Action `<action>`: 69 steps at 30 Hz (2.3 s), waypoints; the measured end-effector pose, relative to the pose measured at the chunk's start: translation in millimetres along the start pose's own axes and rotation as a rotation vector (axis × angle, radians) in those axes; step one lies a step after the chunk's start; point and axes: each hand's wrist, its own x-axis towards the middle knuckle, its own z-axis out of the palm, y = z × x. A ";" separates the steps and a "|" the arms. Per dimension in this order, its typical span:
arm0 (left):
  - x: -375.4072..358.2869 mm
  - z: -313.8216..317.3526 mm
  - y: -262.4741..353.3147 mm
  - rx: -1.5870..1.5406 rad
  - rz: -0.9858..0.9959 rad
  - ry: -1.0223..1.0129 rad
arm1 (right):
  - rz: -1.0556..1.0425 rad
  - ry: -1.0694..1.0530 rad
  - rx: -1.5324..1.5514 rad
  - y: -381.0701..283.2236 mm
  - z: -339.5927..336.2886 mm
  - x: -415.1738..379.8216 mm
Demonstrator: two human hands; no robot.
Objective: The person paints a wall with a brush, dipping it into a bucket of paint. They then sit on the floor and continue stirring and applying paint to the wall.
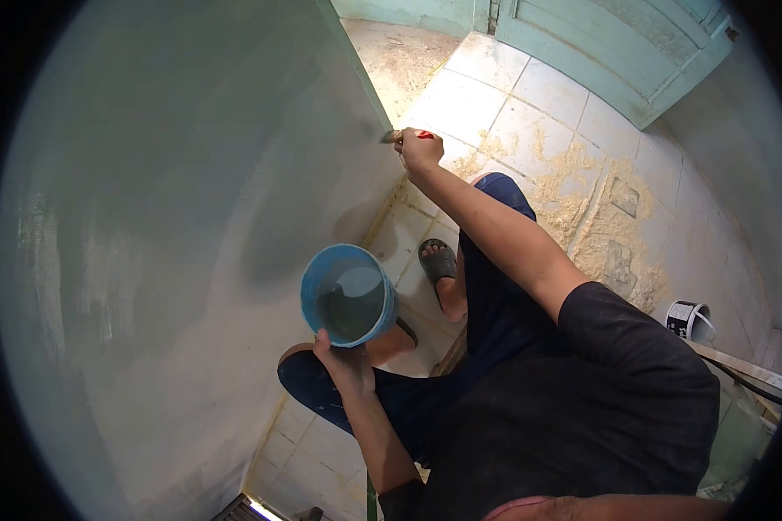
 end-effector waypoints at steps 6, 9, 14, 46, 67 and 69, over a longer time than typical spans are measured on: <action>-2.4 0.1 1.5 -0.006 0.005 0.003 | -0.069 -0.015 0.024 1.6 18.6 -2.0; -2.8 0.3 2.0 0.001 0.008 0.015 | -0.091 -0.170 0.128 -18.8 22.1 -12.9; -4.1 -0.3 3.7 -0.005 0.011 0.028 | -0.140 -0.276 0.481 -72.5 32.5 -64.4; -2.9 -23.1 2.1 -0.026 0.037 0.062 | -1.455 -0.732 -0.039 -76.9 21.0 -80.7; -2.1 -33.3 0.1 -0.052 0.054 0.104 | -1.501 -0.747 -0.107 -83.4 14.5 -142.8; -3.3 -31.7 1.9 -0.046 0.052 0.102 | -1.395 -0.568 -0.049 -84.2 6.1 -132.5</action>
